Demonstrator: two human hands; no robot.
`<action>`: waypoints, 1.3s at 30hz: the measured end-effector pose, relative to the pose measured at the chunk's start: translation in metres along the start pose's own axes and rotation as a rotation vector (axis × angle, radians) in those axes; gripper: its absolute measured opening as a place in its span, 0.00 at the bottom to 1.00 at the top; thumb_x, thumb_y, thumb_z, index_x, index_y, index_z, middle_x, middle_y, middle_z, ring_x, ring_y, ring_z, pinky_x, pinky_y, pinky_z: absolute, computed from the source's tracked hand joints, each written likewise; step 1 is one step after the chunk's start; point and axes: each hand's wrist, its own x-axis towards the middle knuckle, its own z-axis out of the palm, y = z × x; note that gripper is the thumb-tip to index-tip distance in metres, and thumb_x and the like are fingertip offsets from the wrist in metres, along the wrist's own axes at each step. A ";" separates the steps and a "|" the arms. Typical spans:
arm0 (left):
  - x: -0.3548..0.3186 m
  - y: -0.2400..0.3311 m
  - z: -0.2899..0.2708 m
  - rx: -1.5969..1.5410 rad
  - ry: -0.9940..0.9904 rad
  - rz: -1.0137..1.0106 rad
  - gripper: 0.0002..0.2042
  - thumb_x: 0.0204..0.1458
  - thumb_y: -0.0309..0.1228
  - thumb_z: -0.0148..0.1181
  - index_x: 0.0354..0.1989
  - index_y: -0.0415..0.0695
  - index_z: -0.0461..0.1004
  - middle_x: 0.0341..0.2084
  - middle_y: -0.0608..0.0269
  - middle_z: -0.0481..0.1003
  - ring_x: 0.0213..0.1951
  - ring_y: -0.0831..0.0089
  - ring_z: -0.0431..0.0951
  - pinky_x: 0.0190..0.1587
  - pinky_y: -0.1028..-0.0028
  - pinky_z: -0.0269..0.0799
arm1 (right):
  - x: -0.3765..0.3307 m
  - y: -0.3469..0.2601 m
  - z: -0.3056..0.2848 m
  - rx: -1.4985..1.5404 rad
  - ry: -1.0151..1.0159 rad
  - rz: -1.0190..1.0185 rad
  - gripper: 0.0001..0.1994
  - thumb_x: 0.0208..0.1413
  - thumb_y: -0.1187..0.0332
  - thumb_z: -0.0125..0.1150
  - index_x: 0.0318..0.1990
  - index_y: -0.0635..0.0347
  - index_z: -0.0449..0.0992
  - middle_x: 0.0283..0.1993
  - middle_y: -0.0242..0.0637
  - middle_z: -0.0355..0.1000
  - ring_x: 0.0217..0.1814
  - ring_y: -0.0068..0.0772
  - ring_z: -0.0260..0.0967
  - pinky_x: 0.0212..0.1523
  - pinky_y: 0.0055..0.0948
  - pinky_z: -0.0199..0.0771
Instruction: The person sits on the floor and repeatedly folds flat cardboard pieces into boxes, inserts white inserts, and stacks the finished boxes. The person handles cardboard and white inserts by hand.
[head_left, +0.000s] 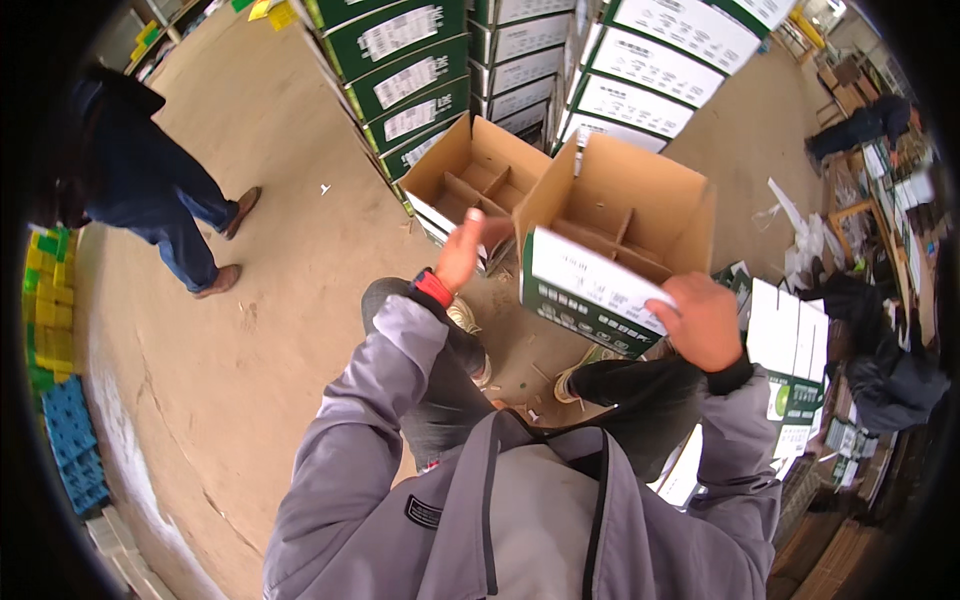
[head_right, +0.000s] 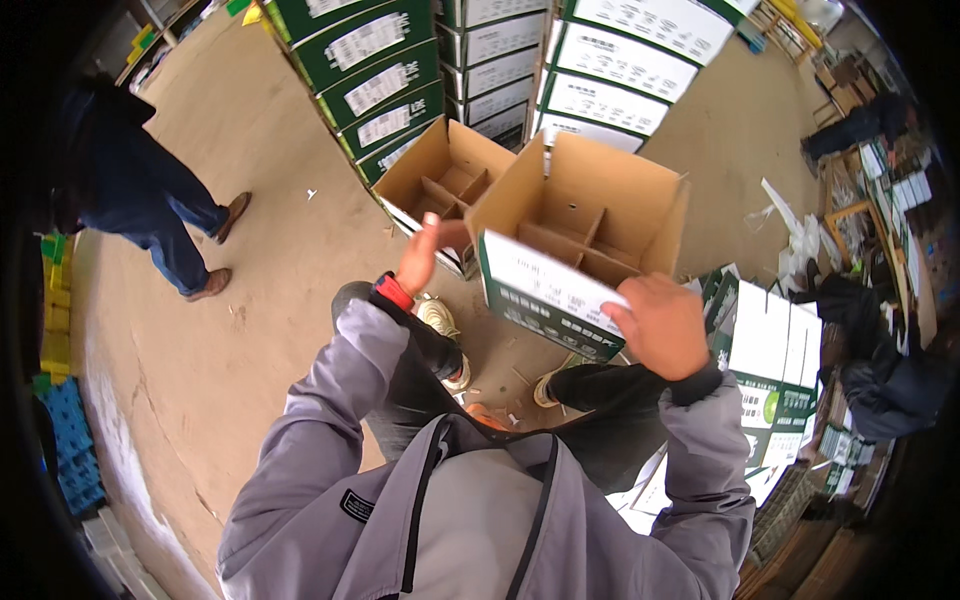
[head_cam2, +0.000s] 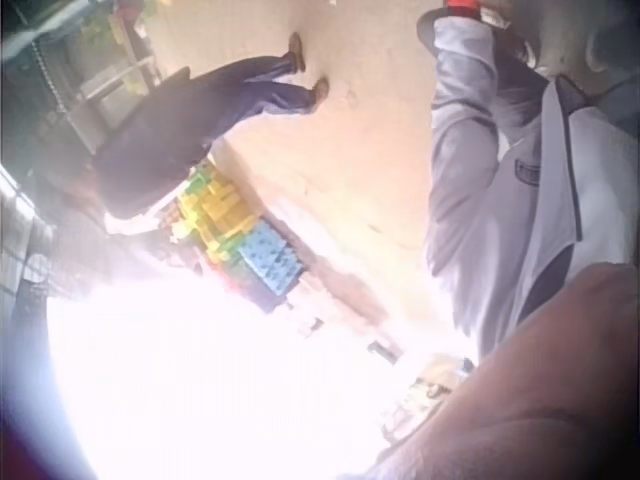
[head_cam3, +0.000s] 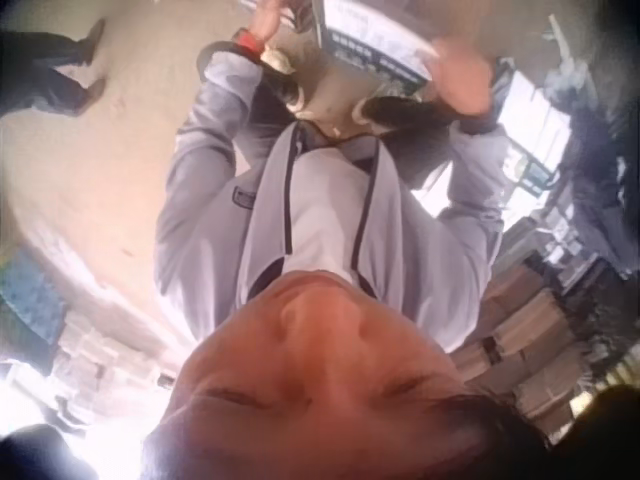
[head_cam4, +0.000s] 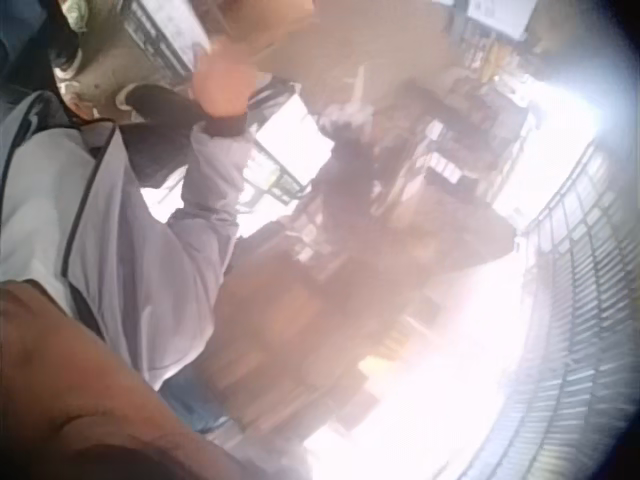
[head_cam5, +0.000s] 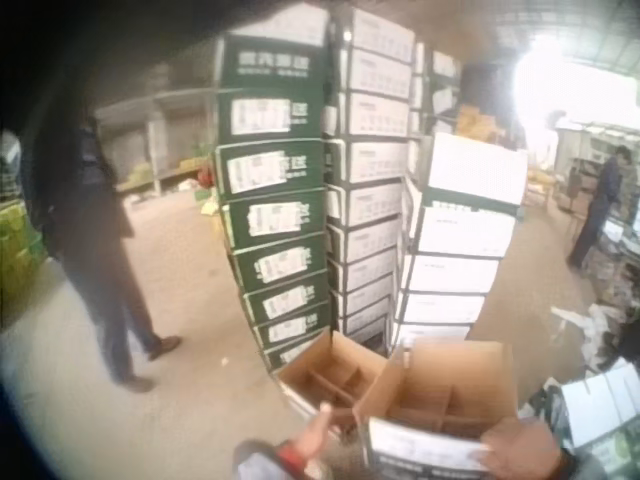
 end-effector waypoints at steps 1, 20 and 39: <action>0.001 -0.001 -0.013 -0.142 0.023 0.043 0.34 0.73 0.61 0.43 0.61 0.43 0.81 0.57 0.42 0.81 0.60 0.55 0.80 0.66 0.61 0.71 | 0.013 -0.012 -0.018 -0.019 0.052 0.054 0.16 0.60 0.57 0.71 0.33 0.60 0.76 0.30 0.47 0.74 0.34 0.56 0.74 0.34 0.50 0.71; -0.033 -0.027 -0.018 1.103 -0.032 -0.173 0.32 0.58 0.35 0.61 0.74 0.54 0.68 0.79 0.51 0.56 0.72 0.47 0.67 0.68 0.46 0.69 | 0.262 0.061 0.117 0.708 -0.003 0.283 0.21 0.68 0.55 0.67 0.46 0.70 0.82 0.37 0.41 0.84 0.37 0.35 0.80 0.44 0.36 0.76; -0.002 -0.027 -0.016 1.171 0.093 -0.054 0.12 0.60 0.35 0.55 0.43 0.48 0.85 0.48 0.60 0.81 0.44 0.50 0.84 0.47 0.51 0.80 | 0.211 -0.089 0.237 0.064 0.203 -0.049 0.10 0.62 0.61 0.69 0.36 0.54 0.75 0.37 0.36 0.78 0.44 0.45 0.76 0.40 0.44 0.79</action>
